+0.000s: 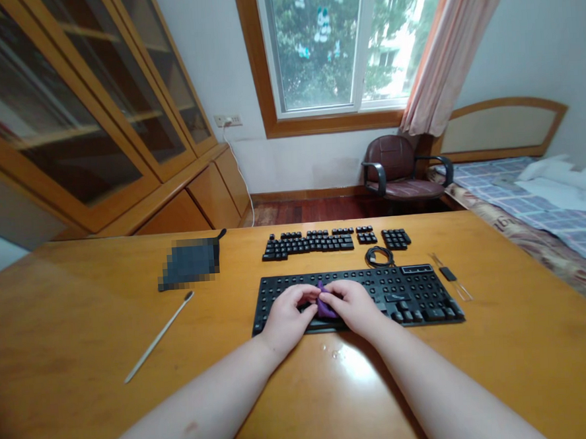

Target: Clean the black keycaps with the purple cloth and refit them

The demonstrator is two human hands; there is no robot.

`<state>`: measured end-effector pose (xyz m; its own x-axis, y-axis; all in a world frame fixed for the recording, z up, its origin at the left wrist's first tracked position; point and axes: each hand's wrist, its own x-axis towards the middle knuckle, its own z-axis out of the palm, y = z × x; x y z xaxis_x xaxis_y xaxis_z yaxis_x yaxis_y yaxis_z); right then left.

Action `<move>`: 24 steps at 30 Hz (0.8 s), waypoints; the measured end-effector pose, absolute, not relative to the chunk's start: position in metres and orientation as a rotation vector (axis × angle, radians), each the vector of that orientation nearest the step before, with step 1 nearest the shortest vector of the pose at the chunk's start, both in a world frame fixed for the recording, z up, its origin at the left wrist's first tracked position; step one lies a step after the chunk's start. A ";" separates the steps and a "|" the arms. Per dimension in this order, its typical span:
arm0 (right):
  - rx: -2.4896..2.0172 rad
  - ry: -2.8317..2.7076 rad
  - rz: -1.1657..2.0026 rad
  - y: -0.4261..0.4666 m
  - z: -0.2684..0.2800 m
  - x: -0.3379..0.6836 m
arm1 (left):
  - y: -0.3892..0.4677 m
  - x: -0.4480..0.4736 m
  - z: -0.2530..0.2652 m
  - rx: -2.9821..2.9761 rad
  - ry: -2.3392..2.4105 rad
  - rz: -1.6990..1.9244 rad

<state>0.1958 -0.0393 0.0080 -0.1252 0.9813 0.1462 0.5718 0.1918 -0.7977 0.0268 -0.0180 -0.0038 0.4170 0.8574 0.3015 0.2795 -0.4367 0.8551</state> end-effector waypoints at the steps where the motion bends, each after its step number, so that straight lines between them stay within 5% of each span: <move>1: -1.454 -1.777 0.776 -0.039 0.008 0.196 | -0.018 0.027 -0.004 1.920 0.963 0.995; 24: -1.410 -1.624 0.841 -0.039 0.005 0.196 | -0.017 0.025 0.000 1.900 0.971 1.076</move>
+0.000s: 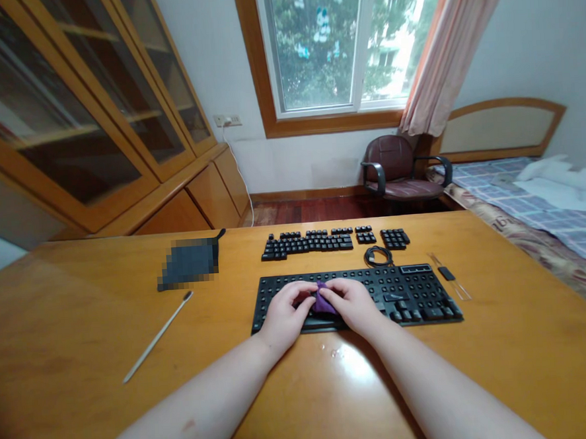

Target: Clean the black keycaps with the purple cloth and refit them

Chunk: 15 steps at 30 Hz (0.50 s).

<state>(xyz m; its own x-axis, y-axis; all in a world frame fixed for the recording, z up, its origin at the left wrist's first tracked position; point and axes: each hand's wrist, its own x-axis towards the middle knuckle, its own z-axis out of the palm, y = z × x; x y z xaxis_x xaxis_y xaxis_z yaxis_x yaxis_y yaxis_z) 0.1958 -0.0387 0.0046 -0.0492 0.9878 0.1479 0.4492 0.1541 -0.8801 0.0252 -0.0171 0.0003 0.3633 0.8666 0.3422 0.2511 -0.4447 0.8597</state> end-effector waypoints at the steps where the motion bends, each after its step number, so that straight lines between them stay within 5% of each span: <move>1: -1.408 -1.622 0.844 -0.039 0.004 0.196 | -0.017 0.025 0.000 1.908 0.962 1.097; 15: -1.417 -1.657 0.805 -0.040 0.006 0.194 | -0.014 0.026 -0.001 1.875 0.993 1.108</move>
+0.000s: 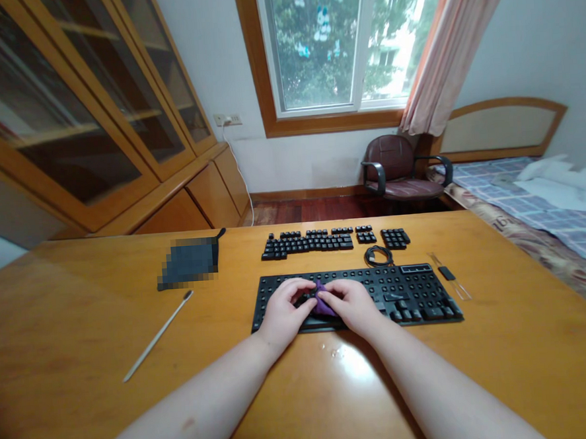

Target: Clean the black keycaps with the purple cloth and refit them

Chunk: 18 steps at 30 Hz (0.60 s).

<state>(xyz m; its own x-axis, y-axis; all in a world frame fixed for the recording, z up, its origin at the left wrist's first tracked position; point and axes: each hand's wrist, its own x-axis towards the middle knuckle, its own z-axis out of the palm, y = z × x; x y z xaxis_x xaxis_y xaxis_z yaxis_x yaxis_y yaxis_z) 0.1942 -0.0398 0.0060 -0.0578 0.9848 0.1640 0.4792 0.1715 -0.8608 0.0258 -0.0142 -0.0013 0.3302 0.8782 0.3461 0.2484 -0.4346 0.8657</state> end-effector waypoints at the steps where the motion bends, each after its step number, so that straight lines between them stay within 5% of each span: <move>1: -1.416 -1.671 0.799 -0.040 0.006 0.194 | -0.014 0.026 -0.002 1.874 0.998 1.097; 18: -1.439 -1.627 0.760 -0.039 0.002 0.195 | 0.015 -0.006 0.024 1.644 1.219 1.124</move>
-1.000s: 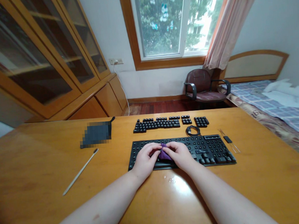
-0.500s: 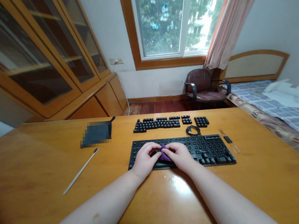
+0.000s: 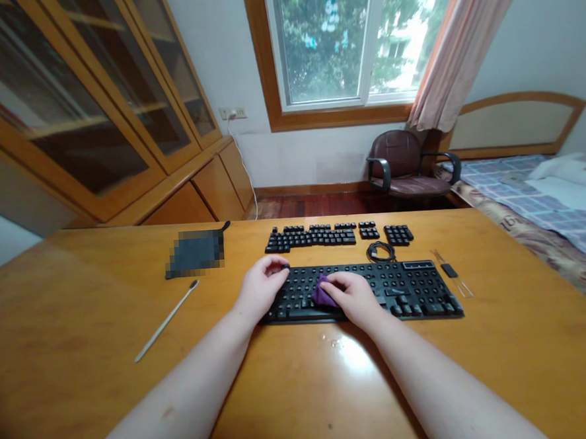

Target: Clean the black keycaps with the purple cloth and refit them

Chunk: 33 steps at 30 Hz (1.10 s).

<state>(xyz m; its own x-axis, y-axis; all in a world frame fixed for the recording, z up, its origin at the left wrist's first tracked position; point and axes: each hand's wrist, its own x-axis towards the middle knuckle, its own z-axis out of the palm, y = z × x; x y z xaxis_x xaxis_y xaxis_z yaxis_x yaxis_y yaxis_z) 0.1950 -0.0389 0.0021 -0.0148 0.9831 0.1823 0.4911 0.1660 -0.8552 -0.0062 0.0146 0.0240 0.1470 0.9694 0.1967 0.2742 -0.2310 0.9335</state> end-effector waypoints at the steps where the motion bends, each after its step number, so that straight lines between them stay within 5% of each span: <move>1: -1.443 -1.612 0.753 -0.038 0.001 0.195 | 0.018 -0.010 0.025 1.628 1.220 1.109; 19: -1.425 -1.631 0.740 -0.038 0.004 0.193 | 0.012 -0.019 0.027 2.199 1.008 0.205; 33: -1.457 -1.652 0.696 -0.039 0.004 0.194 | 0.011 -0.019 0.031 2.187 1.039 0.174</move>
<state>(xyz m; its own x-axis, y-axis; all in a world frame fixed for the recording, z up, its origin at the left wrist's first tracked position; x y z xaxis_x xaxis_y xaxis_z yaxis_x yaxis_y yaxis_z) 0.1942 -0.0386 0.0036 -0.0073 0.9776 0.2105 0.5325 0.1820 -0.8266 -0.0195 0.0106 0.0307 0.6691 0.7242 -0.1670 0.6301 -0.4338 0.6440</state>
